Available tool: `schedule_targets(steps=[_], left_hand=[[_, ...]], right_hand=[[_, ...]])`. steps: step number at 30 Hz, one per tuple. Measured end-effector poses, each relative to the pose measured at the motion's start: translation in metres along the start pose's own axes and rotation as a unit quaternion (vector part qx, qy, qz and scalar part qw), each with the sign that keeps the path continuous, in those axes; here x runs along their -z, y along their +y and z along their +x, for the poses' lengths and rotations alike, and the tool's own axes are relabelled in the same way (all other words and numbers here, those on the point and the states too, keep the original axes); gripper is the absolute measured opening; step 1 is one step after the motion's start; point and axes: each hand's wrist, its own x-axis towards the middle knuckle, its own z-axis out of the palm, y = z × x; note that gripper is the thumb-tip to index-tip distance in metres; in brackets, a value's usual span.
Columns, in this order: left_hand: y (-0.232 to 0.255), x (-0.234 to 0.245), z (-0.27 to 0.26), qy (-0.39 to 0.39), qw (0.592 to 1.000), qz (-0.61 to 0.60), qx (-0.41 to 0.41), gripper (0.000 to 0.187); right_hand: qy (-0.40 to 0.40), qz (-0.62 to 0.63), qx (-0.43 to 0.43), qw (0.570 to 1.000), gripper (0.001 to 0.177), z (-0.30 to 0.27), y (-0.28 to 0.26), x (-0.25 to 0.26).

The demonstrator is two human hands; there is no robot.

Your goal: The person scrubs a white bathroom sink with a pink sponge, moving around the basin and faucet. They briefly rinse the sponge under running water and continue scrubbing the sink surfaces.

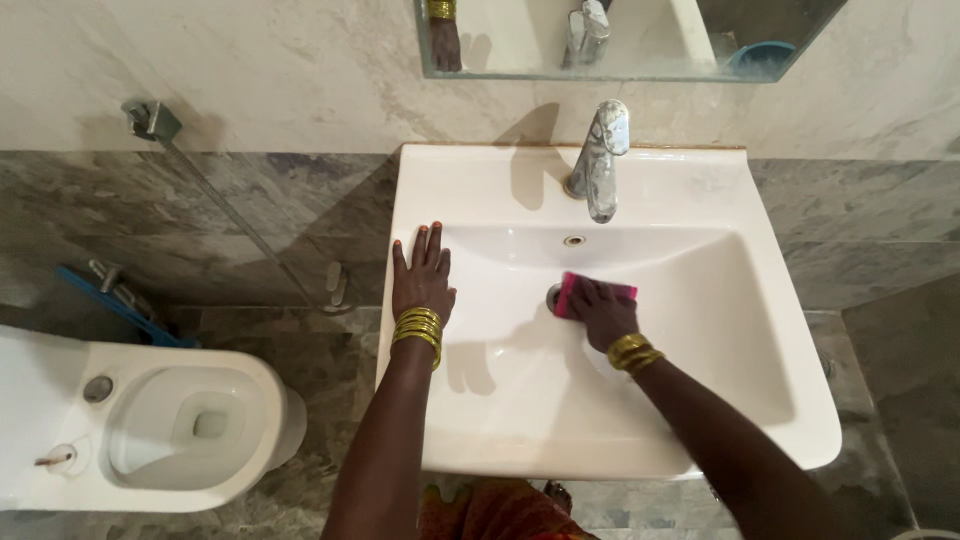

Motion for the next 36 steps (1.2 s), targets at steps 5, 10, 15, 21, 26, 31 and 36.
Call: schedule_targets(steps=[5, 10, 15, 21, 26, 31, 36], left_hand=[[0.001, -0.002, 0.003, 0.004, 1.0, -0.005, -0.004, 0.075], [0.002, -0.003, 0.002, 0.016, 1.0, -0.009, -0.001, 0.075], [0.0, 0.003, -0.001, 0.01, 1.0, -0.021, 0.001, 0.08], [-0.005, 0.009, -0.005, 0.032, 0.992, -0.123, 0.006, 0.099], [-0.006, -0.001, 0.0, 0.082, 0.979, -0.183, 0.029, 0.096], [-0.005, 0.003, -0.001, 0.042, 0.989, -0.138, 0.023, 0.091], [-0.005, 0.006, -0.001, 0.027, 0.991, -0.132, 0.019, 0.09]], right_hand=[[-0.01, 0.103, 0.074, 0.992, 0.065, 0.016, -0.027, -0.002], [0.055, 0.065, -0.007, 0.996, 0.062, 0.004, 0.015, -0.009], [0.082, 0.069, -0.063, 0.992, 0.056, 0.049, -0.05, -0.008], [0.266, 0.288, 0.107, 0.914, 0.049, 0.053, -0.153, 0.087], [0.383, 0.203, 0.132, 0.891, 0.052, 0.052, -0.118, 0.133], [0.435, 0.162, -0.017, 0.885, 0.037, 0.031, -0.018, 0.124], [0.468, 0.145, -0.131, 0.862, 0.058, 0.026, -0.016, 0.13]])
